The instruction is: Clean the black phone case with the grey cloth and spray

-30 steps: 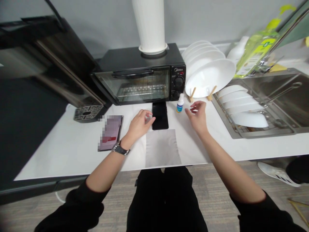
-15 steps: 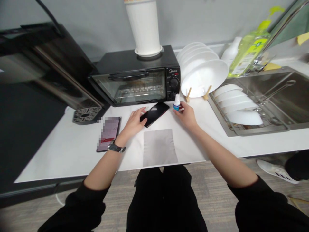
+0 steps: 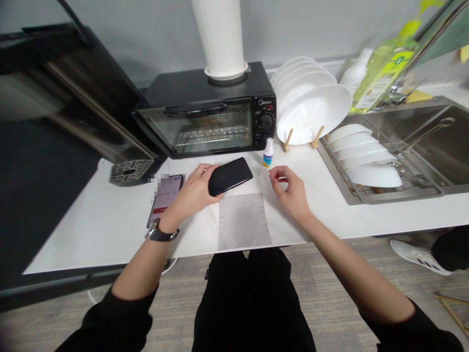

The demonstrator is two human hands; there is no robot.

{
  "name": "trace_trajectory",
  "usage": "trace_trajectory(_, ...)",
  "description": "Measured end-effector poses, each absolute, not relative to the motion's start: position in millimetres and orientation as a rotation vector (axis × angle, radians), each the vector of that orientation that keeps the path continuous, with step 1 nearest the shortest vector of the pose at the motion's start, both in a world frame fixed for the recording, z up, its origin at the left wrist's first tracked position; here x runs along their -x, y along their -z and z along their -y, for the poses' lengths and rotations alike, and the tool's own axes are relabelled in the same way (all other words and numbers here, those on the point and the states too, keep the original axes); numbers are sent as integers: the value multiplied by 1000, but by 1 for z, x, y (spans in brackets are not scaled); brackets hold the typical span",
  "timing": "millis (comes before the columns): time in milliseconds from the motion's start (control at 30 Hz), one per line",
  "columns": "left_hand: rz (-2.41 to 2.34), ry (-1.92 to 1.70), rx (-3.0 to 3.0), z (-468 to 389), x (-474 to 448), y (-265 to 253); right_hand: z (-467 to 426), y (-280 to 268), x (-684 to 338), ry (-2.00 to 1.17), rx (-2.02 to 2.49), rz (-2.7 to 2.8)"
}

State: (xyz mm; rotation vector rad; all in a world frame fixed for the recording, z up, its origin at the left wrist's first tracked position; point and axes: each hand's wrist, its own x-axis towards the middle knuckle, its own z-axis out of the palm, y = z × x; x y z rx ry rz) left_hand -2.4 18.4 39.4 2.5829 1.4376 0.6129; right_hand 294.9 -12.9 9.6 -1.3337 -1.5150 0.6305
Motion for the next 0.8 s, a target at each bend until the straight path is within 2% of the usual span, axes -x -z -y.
trace_trajectory(67, -1382, -630, -2632, -3, 4, -44, 18, -11, -285, -751, 1280, 1514)
trace_trajectory(233, -1286, -624, -2734, 13, -2, -43, 11, -14, -256, -1303, 1067, 1210)
trace_trajectory(800, -1258, -865, -3060, 13, -11, -35, 15, -26, -223, -1522, 983, 685)
